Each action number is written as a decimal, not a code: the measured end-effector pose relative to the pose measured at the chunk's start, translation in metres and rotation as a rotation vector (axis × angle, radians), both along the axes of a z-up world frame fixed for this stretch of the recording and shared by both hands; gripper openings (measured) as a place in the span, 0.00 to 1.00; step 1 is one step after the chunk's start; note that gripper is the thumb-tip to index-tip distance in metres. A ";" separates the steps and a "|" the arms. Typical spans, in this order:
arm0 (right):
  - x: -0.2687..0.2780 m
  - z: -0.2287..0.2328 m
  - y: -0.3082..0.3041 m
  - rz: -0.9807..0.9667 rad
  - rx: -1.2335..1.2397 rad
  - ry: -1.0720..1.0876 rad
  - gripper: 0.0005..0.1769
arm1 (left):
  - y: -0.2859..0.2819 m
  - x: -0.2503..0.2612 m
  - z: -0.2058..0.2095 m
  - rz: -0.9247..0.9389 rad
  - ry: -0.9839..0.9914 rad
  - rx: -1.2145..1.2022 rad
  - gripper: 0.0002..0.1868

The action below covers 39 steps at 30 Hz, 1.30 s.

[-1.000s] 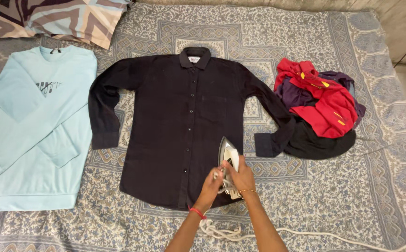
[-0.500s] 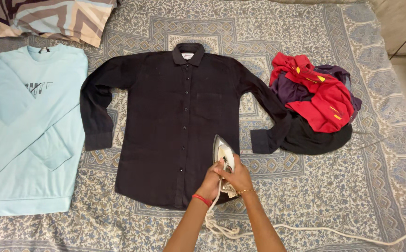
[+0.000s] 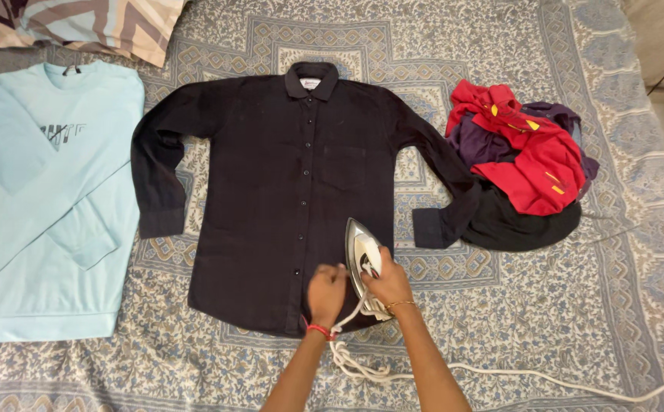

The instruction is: The person irons a black long-sleeved shirt laid out on a patterned bedspread. They use a white electric iron to smooth the front, sleeves, and collar of the shirt. After ironing, the person folds the shirt neatly and places it on top of a light blue sweatshirt.

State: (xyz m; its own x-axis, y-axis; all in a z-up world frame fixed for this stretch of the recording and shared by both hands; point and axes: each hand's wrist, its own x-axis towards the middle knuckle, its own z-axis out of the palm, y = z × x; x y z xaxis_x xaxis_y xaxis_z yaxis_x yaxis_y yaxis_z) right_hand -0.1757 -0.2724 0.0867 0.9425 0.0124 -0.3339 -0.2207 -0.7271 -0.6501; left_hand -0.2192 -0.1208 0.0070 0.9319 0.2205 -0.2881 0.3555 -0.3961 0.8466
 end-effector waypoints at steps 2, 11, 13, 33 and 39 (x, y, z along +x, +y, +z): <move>-0.005 0.000 0.002 -0.005 -0.022 0.044 0.39 | 0.018 -0.011 0.008 -0.064 -0.145 0.409 0.19; -0.024 0.001 0.002 0.128 -0.050 -0.004 0.37 | 0.066 -0.093 0.008 -0.314 -0.176 0.854 0.43; -0.025 0.005 0.003 0.128 -0.065 0.008 0.36 | 0.066 -0.101 0.006 -0.294 -0.145 0.865 0.42; -0.063 0.032 0.009 0.599 -0.150 0.242 0.40 | 0.094 -0.161 0.000 -0.060 -0.153 0.650 0.26; -0.062 0.042 0.010 0.672 -0.167 0.293 0.40 | 0.088 -0.140 0.026 0.135 -0.094 0.543 0.18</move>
State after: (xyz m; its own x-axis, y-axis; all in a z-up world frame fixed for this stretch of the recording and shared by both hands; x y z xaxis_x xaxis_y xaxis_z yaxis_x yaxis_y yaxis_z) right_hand -0.2377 -0.2626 0.1289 0.6221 0.4815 -0.6174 0.1588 -0.8498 -0.5027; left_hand -0.3589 -0.0327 0.0333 0.9011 0.4332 -0.0176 0.3666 -0.7395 0.5646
